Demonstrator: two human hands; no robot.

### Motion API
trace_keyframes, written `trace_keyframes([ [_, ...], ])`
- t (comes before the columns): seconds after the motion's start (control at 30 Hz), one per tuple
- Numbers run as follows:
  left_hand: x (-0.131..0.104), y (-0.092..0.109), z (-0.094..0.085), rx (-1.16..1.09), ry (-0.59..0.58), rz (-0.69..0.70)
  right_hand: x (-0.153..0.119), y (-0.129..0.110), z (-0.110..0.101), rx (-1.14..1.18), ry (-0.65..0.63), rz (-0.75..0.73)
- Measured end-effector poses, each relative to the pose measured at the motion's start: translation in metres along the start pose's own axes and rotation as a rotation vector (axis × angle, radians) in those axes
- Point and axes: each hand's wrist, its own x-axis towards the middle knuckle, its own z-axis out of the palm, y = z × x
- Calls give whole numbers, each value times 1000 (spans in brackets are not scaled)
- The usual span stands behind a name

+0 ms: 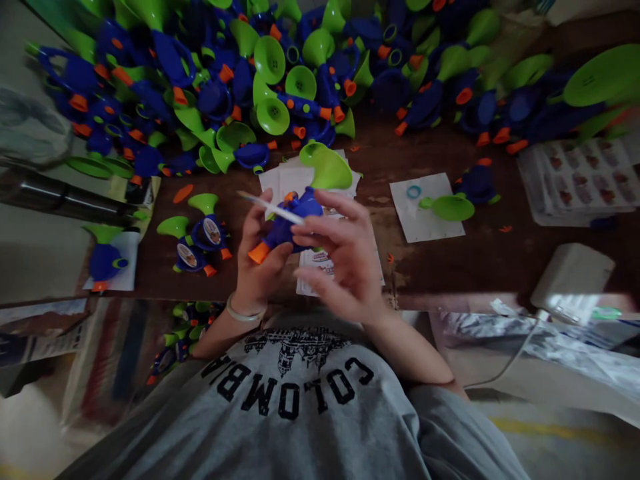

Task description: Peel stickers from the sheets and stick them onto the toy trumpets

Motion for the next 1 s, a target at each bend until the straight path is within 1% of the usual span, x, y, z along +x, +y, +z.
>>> trace_keyframes([
  [0.03,0,-1,-1,-57,-8,-11,4,0,-2,60,72,15],
  [0.1,-1,-3,-3,-133,-22,-48,13,2,-6,124,148,43],
  [0.2,-2,-2,-7,-148,-75,-102,20,1,-7,40,154,170],
  [0.27,-4,2,-9,-143,-123,-114,20,-1,-6,1,160,200],
  [0.33,-4,8,-9,-134,-153,-111,19,-3,-4,-19,154,185],
  [0.43,-5,14,-9,-111,-167,-102,18,-4,-3,-31,134,140],
  [0.57,-5,15,-9,-111,-175,-95,19,-3,-4,-50,142,120],
  [0.8,-5,13,-10,-93,-150,-107,20,-6,-3,-111,125,139],
  [0.9,-5,12,-10,-70,-126,-83,20,-6,-3,-123,117,123],
  [1.0,-5,12,-8,-48,-103,-49,20,-4,-2,-153,114,76],
])
